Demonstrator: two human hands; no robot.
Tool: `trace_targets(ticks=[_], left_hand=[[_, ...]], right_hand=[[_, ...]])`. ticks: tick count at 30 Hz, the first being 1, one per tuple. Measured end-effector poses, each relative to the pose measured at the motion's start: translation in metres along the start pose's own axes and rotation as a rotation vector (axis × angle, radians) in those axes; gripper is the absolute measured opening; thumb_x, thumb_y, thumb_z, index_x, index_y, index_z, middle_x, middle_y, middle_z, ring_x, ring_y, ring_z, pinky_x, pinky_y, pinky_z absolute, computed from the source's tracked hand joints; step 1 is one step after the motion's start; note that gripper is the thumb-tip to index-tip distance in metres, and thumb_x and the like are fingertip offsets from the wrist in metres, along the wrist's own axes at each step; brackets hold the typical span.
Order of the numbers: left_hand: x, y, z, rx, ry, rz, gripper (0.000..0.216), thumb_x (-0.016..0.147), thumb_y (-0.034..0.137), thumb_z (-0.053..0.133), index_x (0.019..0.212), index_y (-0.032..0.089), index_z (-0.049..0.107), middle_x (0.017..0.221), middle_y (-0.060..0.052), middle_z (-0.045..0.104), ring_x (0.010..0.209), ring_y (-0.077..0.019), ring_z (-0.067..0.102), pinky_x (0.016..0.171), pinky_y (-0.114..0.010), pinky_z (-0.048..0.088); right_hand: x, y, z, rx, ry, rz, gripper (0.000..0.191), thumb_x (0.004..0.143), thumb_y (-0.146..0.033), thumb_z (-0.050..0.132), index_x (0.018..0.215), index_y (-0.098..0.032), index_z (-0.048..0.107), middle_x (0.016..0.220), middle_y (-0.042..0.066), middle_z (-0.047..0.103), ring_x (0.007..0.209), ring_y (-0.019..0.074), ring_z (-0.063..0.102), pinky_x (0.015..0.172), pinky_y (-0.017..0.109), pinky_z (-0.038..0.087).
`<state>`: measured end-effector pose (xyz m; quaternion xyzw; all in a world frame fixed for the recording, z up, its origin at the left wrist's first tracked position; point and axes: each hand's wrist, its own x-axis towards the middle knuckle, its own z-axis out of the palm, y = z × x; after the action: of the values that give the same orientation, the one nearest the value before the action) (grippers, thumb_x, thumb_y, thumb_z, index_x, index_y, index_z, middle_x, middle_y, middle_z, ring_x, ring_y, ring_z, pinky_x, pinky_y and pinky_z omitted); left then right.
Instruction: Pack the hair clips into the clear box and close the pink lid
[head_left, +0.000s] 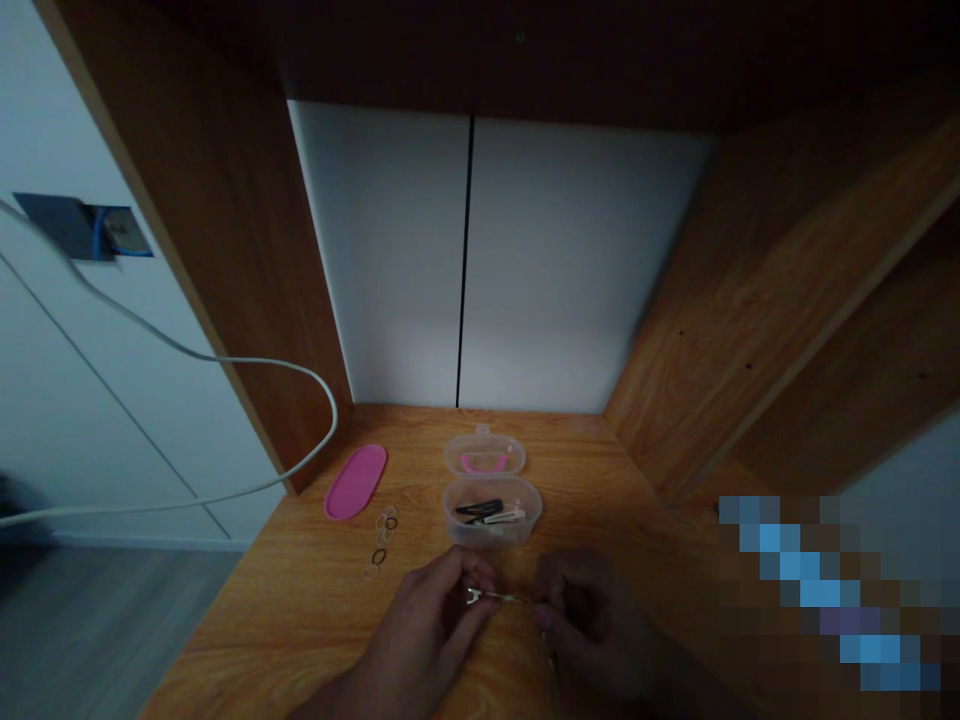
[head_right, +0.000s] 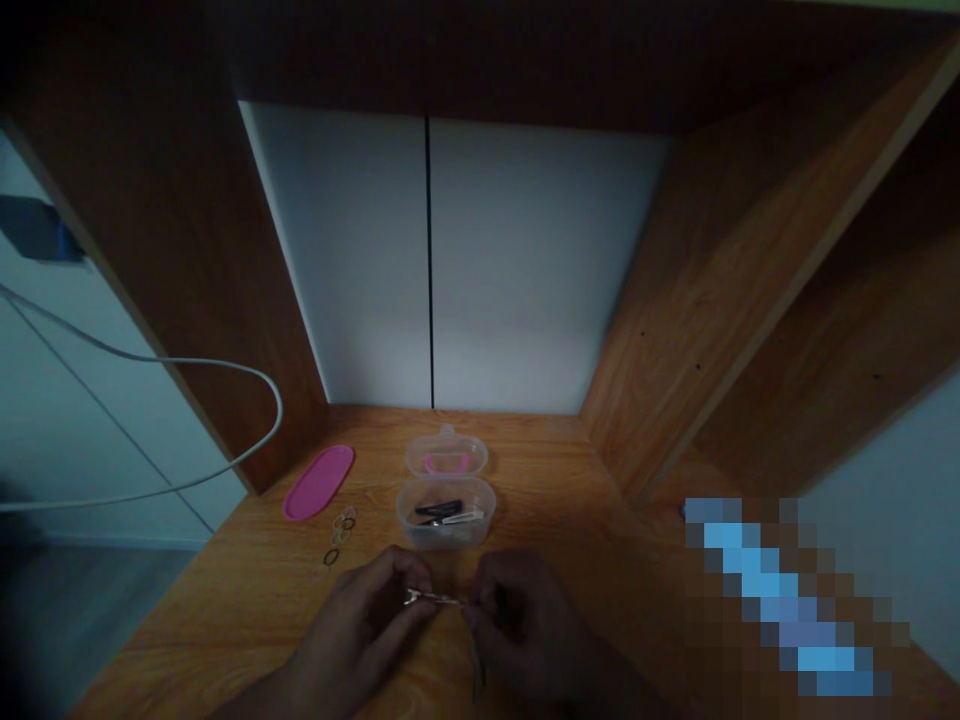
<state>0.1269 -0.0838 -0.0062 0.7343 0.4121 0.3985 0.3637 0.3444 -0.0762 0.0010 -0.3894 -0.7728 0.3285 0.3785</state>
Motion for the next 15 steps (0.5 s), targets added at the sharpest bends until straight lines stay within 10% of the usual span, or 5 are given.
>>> trace_targets(ticks=[6, 10, 15], left_hand=[[0.001, 0.000, -0.003, 0.019, -0.015, 0.117, 0.049, 0.088, 0.009, 0.057, 0.133, 0.028, 0.055, 0.103, -0.004, 0.069, 0.089, -0.0171, 0.066, 0.084, -0.029, 0.053], [0.001, 0.007, -0.007, -0.031, -0.038, 0.142, 0.033, 0.094, 0.012, 0.050, 0.118, 0.027, 0.067, 0.104, -0.006, 0.065, 0.096, -0.0181, 0.063, 0.083, -0.029, 0.052], [0.003, 0.010, -0.004, -0.284, 0.048, 0.057, 0.015, 0.095, 0.021, 0.053, 0.097, 0.020, 0.068, 0.100, -0.007, 0.064, 0.093, -0.0187, 0.064, 0.084, -0.031, 0.052]], right_hand=[[0.001, 0.001, 0.005, 0.368, 0.068, 0.174, 0.024, 0.070, -0.025, 0.081, 0.073, -0.019, 0.058, 0.065, -0.002, 0.061, 0.057, 0.0110, 0.057, 0.052, 0.021, 0.047], [0.005, -0.001, 0.003, 0.560, 0.070, 0.200, 0.032, 0.065, -0.020, 0.086, 0.094, -0.023, 0.072, 0.072, 0.000, 0.072, 0.063, 0.0140, 0.068, 0.062, 0.025, 0.056], [0.010, -0.001, 0.002, 0.638, 0.111, 0.280, 0.021, 0.058, -0.022, 0.091, 0.075, -0.026, 0.079, 0.074, 0.002, 0.078, 0.068, 0.0198, 0.074, 0.064, 0.029, 0.060]])
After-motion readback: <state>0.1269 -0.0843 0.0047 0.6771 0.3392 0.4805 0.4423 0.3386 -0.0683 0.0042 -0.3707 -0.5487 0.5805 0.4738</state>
